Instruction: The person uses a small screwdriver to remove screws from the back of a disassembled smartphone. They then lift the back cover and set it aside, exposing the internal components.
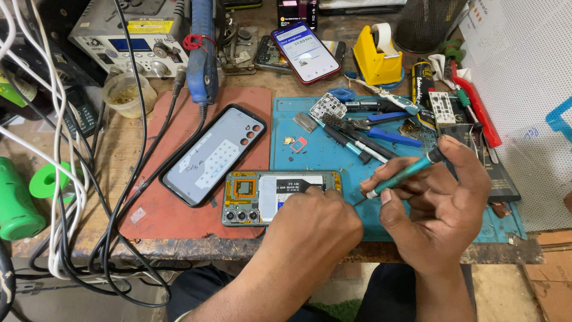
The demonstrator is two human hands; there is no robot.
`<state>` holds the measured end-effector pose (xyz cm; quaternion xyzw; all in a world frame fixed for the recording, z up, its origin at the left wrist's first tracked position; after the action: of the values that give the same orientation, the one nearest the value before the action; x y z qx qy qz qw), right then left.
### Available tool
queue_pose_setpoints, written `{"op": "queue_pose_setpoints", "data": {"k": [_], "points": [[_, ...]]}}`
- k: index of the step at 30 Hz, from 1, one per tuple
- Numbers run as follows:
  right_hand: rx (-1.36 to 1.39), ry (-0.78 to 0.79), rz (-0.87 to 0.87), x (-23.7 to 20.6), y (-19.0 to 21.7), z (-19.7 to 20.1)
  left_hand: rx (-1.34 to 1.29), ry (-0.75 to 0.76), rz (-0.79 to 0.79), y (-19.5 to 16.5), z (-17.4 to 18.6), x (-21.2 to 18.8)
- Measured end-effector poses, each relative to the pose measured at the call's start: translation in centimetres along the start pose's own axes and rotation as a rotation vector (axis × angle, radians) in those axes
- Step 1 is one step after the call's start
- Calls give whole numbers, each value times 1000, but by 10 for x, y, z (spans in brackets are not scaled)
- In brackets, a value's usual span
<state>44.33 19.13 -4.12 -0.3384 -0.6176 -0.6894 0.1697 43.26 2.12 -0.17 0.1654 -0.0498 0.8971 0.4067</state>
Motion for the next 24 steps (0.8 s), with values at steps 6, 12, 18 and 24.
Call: {"op": "queue_pose_setpoints", "data": {"k": [6,12,18,24], "points": [[54,42,-18,-2,-7,-2,-201,-21,20,10,-7,3],[85,89,-51,-5,-11,-8,-330,90,49,21,-11,13],[45,79,-22,-4,-11,-9,-444,187,167,31,-7,23],[98,79,-62,-4,-10,-7,-580,183,248,41,2,16]]}}
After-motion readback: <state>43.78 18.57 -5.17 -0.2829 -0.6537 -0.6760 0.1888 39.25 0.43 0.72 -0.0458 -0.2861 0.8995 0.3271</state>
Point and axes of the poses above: each hand's wrist, its own x-axis towards the middle knuckle, its own z-axis out of the back of the hand, y = z × x, the point moved 2 cm from there along x, towards the middle knuckle, and after that the axes turned 9 degrees about -y, right-handed, at the moved point
